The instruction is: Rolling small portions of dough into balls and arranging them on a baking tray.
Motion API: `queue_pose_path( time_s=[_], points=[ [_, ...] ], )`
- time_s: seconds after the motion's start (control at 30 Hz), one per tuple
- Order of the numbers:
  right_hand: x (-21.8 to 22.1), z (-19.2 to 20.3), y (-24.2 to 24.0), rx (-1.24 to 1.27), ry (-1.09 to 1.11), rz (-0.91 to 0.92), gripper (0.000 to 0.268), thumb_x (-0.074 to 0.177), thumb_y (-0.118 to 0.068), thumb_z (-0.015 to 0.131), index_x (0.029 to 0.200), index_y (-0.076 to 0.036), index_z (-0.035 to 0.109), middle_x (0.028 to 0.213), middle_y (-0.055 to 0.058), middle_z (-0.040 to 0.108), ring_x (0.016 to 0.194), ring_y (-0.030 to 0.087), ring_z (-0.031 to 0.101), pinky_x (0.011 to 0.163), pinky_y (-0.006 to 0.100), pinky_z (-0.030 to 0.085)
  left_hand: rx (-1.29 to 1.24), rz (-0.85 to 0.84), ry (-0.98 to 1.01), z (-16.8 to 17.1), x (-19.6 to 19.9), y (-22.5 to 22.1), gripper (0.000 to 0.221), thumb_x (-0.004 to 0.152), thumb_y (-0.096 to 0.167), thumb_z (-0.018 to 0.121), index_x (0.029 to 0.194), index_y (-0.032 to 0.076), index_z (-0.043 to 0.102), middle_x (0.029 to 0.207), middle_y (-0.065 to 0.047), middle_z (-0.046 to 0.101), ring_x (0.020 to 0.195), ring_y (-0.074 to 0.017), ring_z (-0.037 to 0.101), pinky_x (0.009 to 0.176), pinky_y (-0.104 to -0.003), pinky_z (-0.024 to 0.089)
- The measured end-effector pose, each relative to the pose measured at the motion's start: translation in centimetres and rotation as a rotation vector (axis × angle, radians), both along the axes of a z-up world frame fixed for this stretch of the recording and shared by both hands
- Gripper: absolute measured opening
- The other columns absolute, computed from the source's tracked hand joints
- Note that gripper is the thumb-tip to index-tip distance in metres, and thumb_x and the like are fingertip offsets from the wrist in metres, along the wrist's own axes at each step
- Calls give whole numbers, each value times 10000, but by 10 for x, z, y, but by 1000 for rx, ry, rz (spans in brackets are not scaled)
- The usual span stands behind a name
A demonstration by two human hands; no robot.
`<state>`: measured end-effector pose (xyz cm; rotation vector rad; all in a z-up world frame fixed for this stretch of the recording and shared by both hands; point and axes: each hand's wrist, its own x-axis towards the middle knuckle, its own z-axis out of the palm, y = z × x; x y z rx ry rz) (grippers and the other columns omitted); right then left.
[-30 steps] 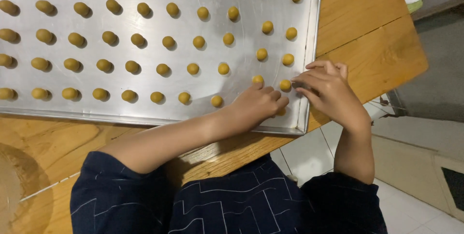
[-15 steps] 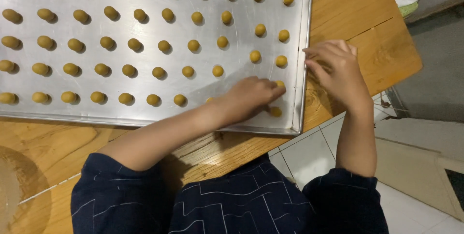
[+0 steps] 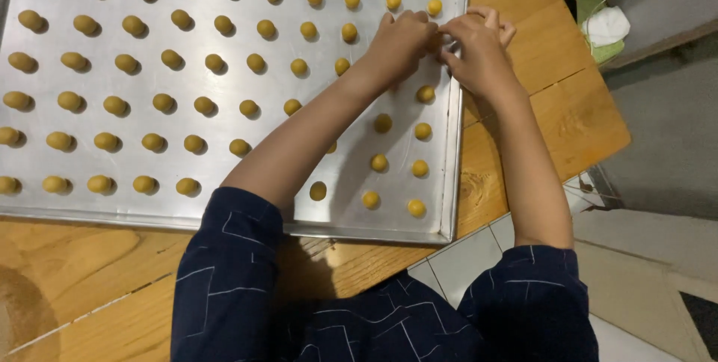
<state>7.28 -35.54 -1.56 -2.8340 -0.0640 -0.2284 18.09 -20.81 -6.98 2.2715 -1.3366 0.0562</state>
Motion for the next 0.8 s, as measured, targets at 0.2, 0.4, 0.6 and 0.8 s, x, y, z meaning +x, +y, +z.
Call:
queue_pose_path(
  time_s=[0.2,0.4,0.6,0.8],
  points=[
    [0,-8,-6,59,63,-58,141,923,-151,762,1062,-135,739,1231,-53,639,1289,308,375,930,498,249,78,-97,32,-10,7,-9,288,788,-125,559,901,109,683,987,-78,557,934,-320,581,697,-468,371],
    [-7,-4,-6,102,71,10,56,974,-166,734,1010,-151,774,1255,-59,656,1333,342,378,933,502,202,14,-158,170,-3,2,2,196,995,215,630,807,163,646,836,-15,542,799,-258,567,737,-415,331],
    [-10,-1,-5,125,57,24,115,957,-160,771,1070,-144,765,1297,-13,645,1314,338,384,947,512,216,17,-175,129,5,4,5,272,960,139,613,696,182,564,786,11,494,753,-224,530,729,-400,292],
    [-13,-2,-7,144,-116,25,173,973,-86,755,1138,-135,754,1277,32,631,1296,334,429,955,486,224,10,-58,-5,8,44,-6,356,722,-153,547,897,148,619,935,-38,588,935,-310,599,755,-450,358]
  ],
)
